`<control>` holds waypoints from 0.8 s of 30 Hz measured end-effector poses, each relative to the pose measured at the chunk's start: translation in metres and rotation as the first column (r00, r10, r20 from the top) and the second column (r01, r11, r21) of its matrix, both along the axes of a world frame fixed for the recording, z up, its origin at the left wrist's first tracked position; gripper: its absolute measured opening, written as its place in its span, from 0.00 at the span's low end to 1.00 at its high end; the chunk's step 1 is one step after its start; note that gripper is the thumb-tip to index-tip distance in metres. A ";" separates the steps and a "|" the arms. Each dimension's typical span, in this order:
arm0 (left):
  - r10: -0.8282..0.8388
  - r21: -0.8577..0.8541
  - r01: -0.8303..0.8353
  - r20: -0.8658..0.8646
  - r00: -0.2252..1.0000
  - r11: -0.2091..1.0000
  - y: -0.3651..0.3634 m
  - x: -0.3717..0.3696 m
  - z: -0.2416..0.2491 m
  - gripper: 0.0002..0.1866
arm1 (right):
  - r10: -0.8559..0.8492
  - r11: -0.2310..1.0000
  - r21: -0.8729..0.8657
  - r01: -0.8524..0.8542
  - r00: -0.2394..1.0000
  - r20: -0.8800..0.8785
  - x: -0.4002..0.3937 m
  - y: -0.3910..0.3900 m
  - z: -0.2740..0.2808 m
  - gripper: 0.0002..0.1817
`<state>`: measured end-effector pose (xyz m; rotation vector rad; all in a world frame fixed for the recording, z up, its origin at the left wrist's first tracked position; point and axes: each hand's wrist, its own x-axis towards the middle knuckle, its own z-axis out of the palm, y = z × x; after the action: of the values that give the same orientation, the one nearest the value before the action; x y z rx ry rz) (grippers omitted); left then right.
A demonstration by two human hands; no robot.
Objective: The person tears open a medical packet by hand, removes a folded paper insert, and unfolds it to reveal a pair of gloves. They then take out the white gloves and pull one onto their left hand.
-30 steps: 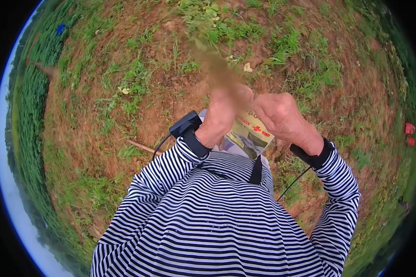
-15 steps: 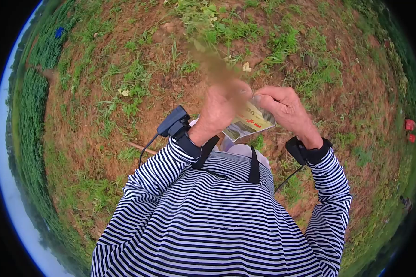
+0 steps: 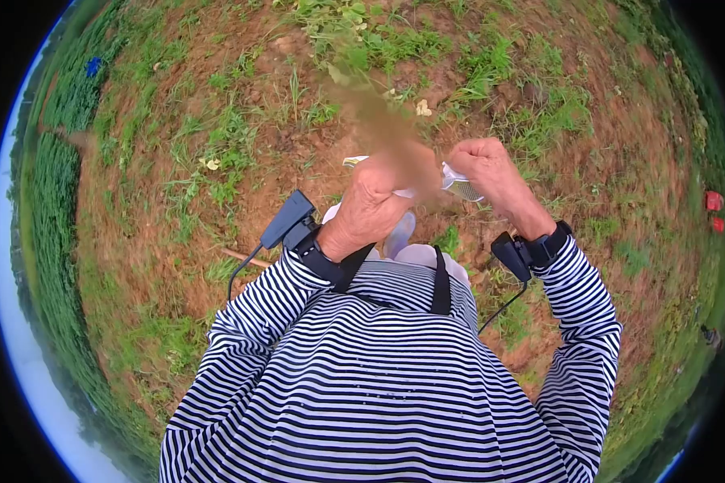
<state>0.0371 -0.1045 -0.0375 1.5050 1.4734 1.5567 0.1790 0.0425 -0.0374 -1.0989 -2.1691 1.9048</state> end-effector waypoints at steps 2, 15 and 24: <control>0.013 -0.010 -0.014 -0.054 0.998 1.000 -0.005 -0.003 0.001 0.08 | -0.019 0.997 0.072 0.017 1.000 0.019 -0.001 0.005 -0.004 0.15; 0.046 -0.001 -0.046 -0.062 0.997 0.999 -0.015 -0.006 0.011 0.06 | -0.325 0.752 0.627 0.206 0.942 0.080 0.026 0.033 -0.070 0.14; 0.131 0.026 -0.140 0.204 0.970 0.990 -0.017 -0.027 0.005 0.05 | -0.365 0.653 0.752 0.088 0.907 0.211 0.081 0.054 -0.126 0.13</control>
<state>0.0104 -0.1220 -0.0322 1.2469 1.4601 1.7728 0.2595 0.0965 -0.1638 -1.4718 -2.4258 0.6020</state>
